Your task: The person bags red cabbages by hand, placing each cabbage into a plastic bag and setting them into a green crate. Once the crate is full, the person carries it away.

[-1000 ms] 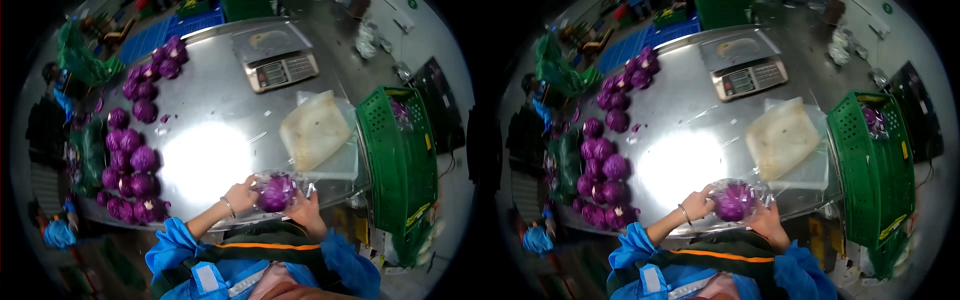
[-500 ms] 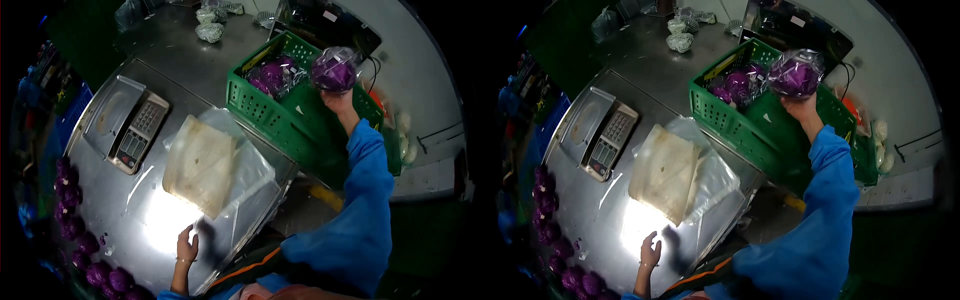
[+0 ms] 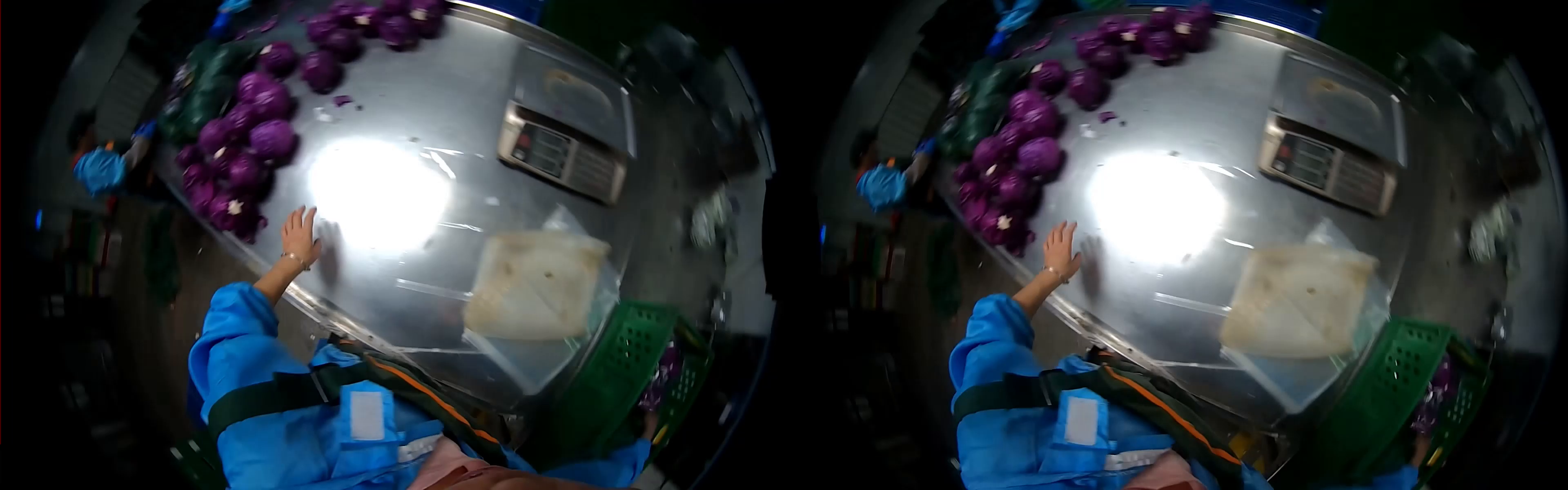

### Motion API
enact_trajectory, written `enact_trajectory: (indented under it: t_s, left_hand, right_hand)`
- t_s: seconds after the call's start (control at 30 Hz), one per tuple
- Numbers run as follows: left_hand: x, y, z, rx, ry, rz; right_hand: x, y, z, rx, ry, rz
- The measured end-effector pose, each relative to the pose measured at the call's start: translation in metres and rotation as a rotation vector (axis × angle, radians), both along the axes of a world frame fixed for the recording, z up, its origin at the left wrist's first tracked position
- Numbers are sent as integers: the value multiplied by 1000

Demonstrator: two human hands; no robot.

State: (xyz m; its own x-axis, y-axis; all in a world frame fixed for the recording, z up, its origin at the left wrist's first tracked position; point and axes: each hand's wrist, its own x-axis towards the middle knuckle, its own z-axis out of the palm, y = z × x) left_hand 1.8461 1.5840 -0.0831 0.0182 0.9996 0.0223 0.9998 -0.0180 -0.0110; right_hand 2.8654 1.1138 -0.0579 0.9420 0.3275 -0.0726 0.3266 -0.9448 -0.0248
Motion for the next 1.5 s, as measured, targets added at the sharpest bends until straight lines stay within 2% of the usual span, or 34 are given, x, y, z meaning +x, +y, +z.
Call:
enact_trajectory:
  t_s: [0.07,0.1,0.17,0.2,0.23,0.27,0.3,0.33,0.37,0.4,0.43,0.47,0.5,0.57,0.63,0.7,0.77,0.8,0.83,0.87,0.9,0.93,0.97,1.0,1.03,1.1,1.2,1.23,1.3,1.37,1.4,1.43,1.47,1.5]
  left_hand:
    - [-41,19,11,123,38,207]
    - [-61,35,21,217,11,286]
    - [-103,80,27,380,41,361]
    - [-111,101,39,391,40,274]
    - [-113,123,55,407,32,184]
    - [-113,144,66,359,115,115]
    - [-116,164,68,310,193,42]
    - [-123,184,61,304,271,-41]
    - [-133,204,44,298,324,-85]
    - [-135,216,33,193,343,-44]
    - [-135,225,25,88,369,-7]
    - [-136,229,20,205,323,-35]
    - [-135,229,21,268,330,-31]
    - [-139,225,29,239,297,-75]
    - [-154,219,37,215,98,-145]
    - [-153,211,49,250,-375,-37]
    - [-141,195,67,173,-871,80]
    - [-126,178,88,63,-1164,40]
    - [-112,160,105,36,-1208,-50]
    - [-96,145,119,69,-1156,-234]
    - [-79,128,130,94,-1108,-411]
    - [-59,114,146,126,-1036,-612]
    - [-38,100,157,176,-962,-809]
    - [-19,85,158,95,-985,-915]
    - [0,74,151,64,-926,-1038]
    - [36,47,125,-73,-763,-1171]
    - [74,6,54,-239,-489,-1130]
    - [77,-4,49,-137,-515,-1181]
    - [79,-22,56,-157,-503,-1093]
    - [62,-35,65,-65,-764,-874]
    - [44,-35,36,24,-895,-747]
    - [30,-40,10,-44,-1001,-359]
    - [10,-31,-34,-295,-1371,84]
    - [8,-21,-47,-584,-1587,383]
  right_hand:
    - [-86,84,76,160,-101,102]
    - [-137,126,115,442,-117,133]
    - [-291,211,170,946,29,200]
    - [-326,218,161,987,2,304]
    - [-356,226,128,1028,-33,407]
    - [-343,207,62,966,-27,453]
    - [-440,236,54,907,-56,318]
    - [-470,228,6,623,-363,356]
    - [-492,222,-31,485,-308,89]
    - [-529,235,-42,403,-227,-144]
    - [-547,249,-57,578,-17,-307]
    - [-588,273,-34,1160,487,-495]
    - [-581,265,-42,1188,614,-548]
    - [-547,263,-65,1245,887,-627]
    - [-572,276,-6,1264,649,-283]
    - [-609,282,51,1296,515,-74]
    - [-627,283,64,1079,556,98]
    - [-626,286,60,970,595,145]
    - [-618,290,41,822,699,172]
    - [-610,299,-8,750,499,460]
    - [-652,332,19,623,481,517]
    - [-674,356,25,430,351,643]
    - [-681,368,13,388,419,678]
    - [-693,380,17,271,382,737]
    - [-700,385,15,262,384,736]
    - [-700,384,8,280,422,696]
    - [-698,377,-3,323,497,591]
    - [-701,371,-4,320,501,566]
    - [-704,358,-14,342,548,528]
    - [-694,353,-23,375,617,556]
    - [-690,357,-24,446,712,548]
    - [-690,360,-26,520,809,533]
    - [-694,359,-29,586,912,513]
    - [-703,360,-27,644,848,561]
